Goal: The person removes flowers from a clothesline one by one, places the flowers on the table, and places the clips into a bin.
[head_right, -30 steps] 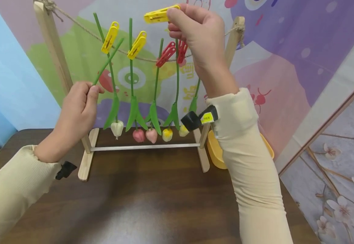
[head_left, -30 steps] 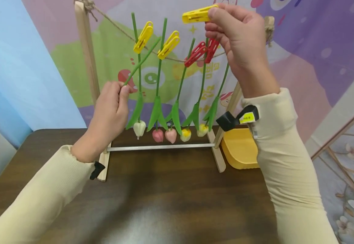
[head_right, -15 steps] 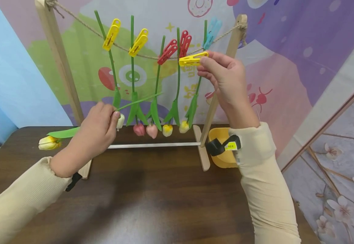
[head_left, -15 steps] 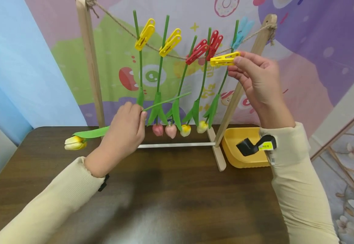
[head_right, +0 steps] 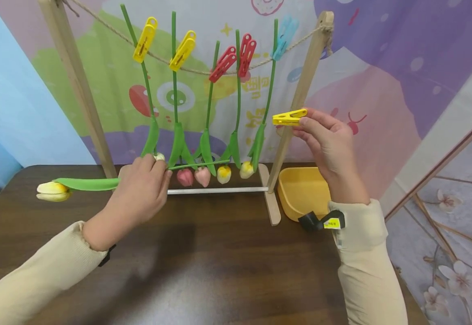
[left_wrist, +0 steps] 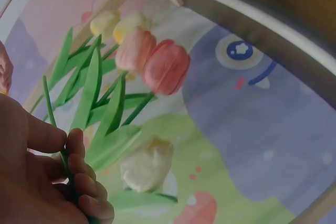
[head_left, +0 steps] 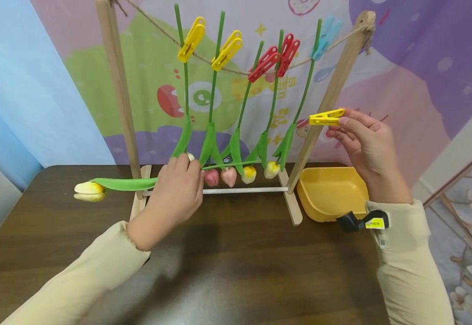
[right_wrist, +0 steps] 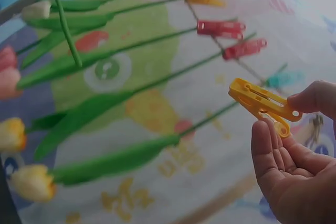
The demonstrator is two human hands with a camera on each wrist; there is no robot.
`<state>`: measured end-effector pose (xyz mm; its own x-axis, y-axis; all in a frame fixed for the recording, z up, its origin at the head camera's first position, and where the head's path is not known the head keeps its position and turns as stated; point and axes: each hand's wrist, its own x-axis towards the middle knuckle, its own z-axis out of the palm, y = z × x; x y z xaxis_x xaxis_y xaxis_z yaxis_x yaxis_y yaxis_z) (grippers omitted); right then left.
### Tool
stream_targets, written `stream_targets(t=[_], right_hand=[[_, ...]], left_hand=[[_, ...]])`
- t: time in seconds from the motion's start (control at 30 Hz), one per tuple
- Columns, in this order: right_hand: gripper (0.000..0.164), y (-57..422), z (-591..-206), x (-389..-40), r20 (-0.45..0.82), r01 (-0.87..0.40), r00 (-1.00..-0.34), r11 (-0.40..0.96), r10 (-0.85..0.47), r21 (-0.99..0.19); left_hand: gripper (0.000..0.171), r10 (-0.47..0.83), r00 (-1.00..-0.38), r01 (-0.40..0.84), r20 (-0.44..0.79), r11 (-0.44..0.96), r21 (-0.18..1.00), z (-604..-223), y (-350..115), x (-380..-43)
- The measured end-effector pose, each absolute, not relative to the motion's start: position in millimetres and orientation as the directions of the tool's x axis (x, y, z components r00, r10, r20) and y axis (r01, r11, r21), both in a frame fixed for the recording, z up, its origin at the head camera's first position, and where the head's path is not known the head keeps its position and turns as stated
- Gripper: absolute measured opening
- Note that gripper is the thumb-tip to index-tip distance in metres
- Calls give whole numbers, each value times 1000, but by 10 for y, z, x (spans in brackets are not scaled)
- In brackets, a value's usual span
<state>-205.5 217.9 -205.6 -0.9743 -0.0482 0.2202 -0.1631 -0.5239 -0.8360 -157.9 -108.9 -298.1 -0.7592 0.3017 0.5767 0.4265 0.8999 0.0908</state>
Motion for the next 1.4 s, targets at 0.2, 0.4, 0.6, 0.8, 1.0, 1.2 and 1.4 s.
stream_targets(t=[0.2, 0.4, 0.6, 0.8, 1.0, 1.2, 1.4], right_hand=[[15, 2435, -2311, -2025, 141, -103, -989, -505, -37, -857], [14, 2690, -2606, -2075, 44, -17, -998, -461, -48, -887], [13, 2920, -2990, -2195, -45, 56, -998, -431, -37, -901], [18, 3096, -3334, -2285, -62, 78, -997, -420, -52, -904], [21, 3169, -3545, -2332, -127, 147, -989, -437, -75, -888], [20, 3192, -3667, -2365, -201, 195, -979, -434, -32, -880], [26, 3190, -3776, -2416, -207, 200, -978, -402, -26, -894]], left_hand=[[18, 335, -747, 433, 574, 901, 37, -3126, -1017, -1567], [19, 343, -742, 428, 576, 903, 13, -3308, -932, -1562], [19, 343, -756, 427, 557, 904, 22, -3487, -846, -1555], [18, 368, -760, 441, 535, 898, 9, -3659, -739, -1593], [18, 353, -790, 442, 501, 895, 67, -3858, -642, -1657], [18, 346, -807, 428, 478, 901, 70, -4020, -551, -1729], [18, 329, -844, 402, 424, 911, 93, -4167, -494, -1795]])
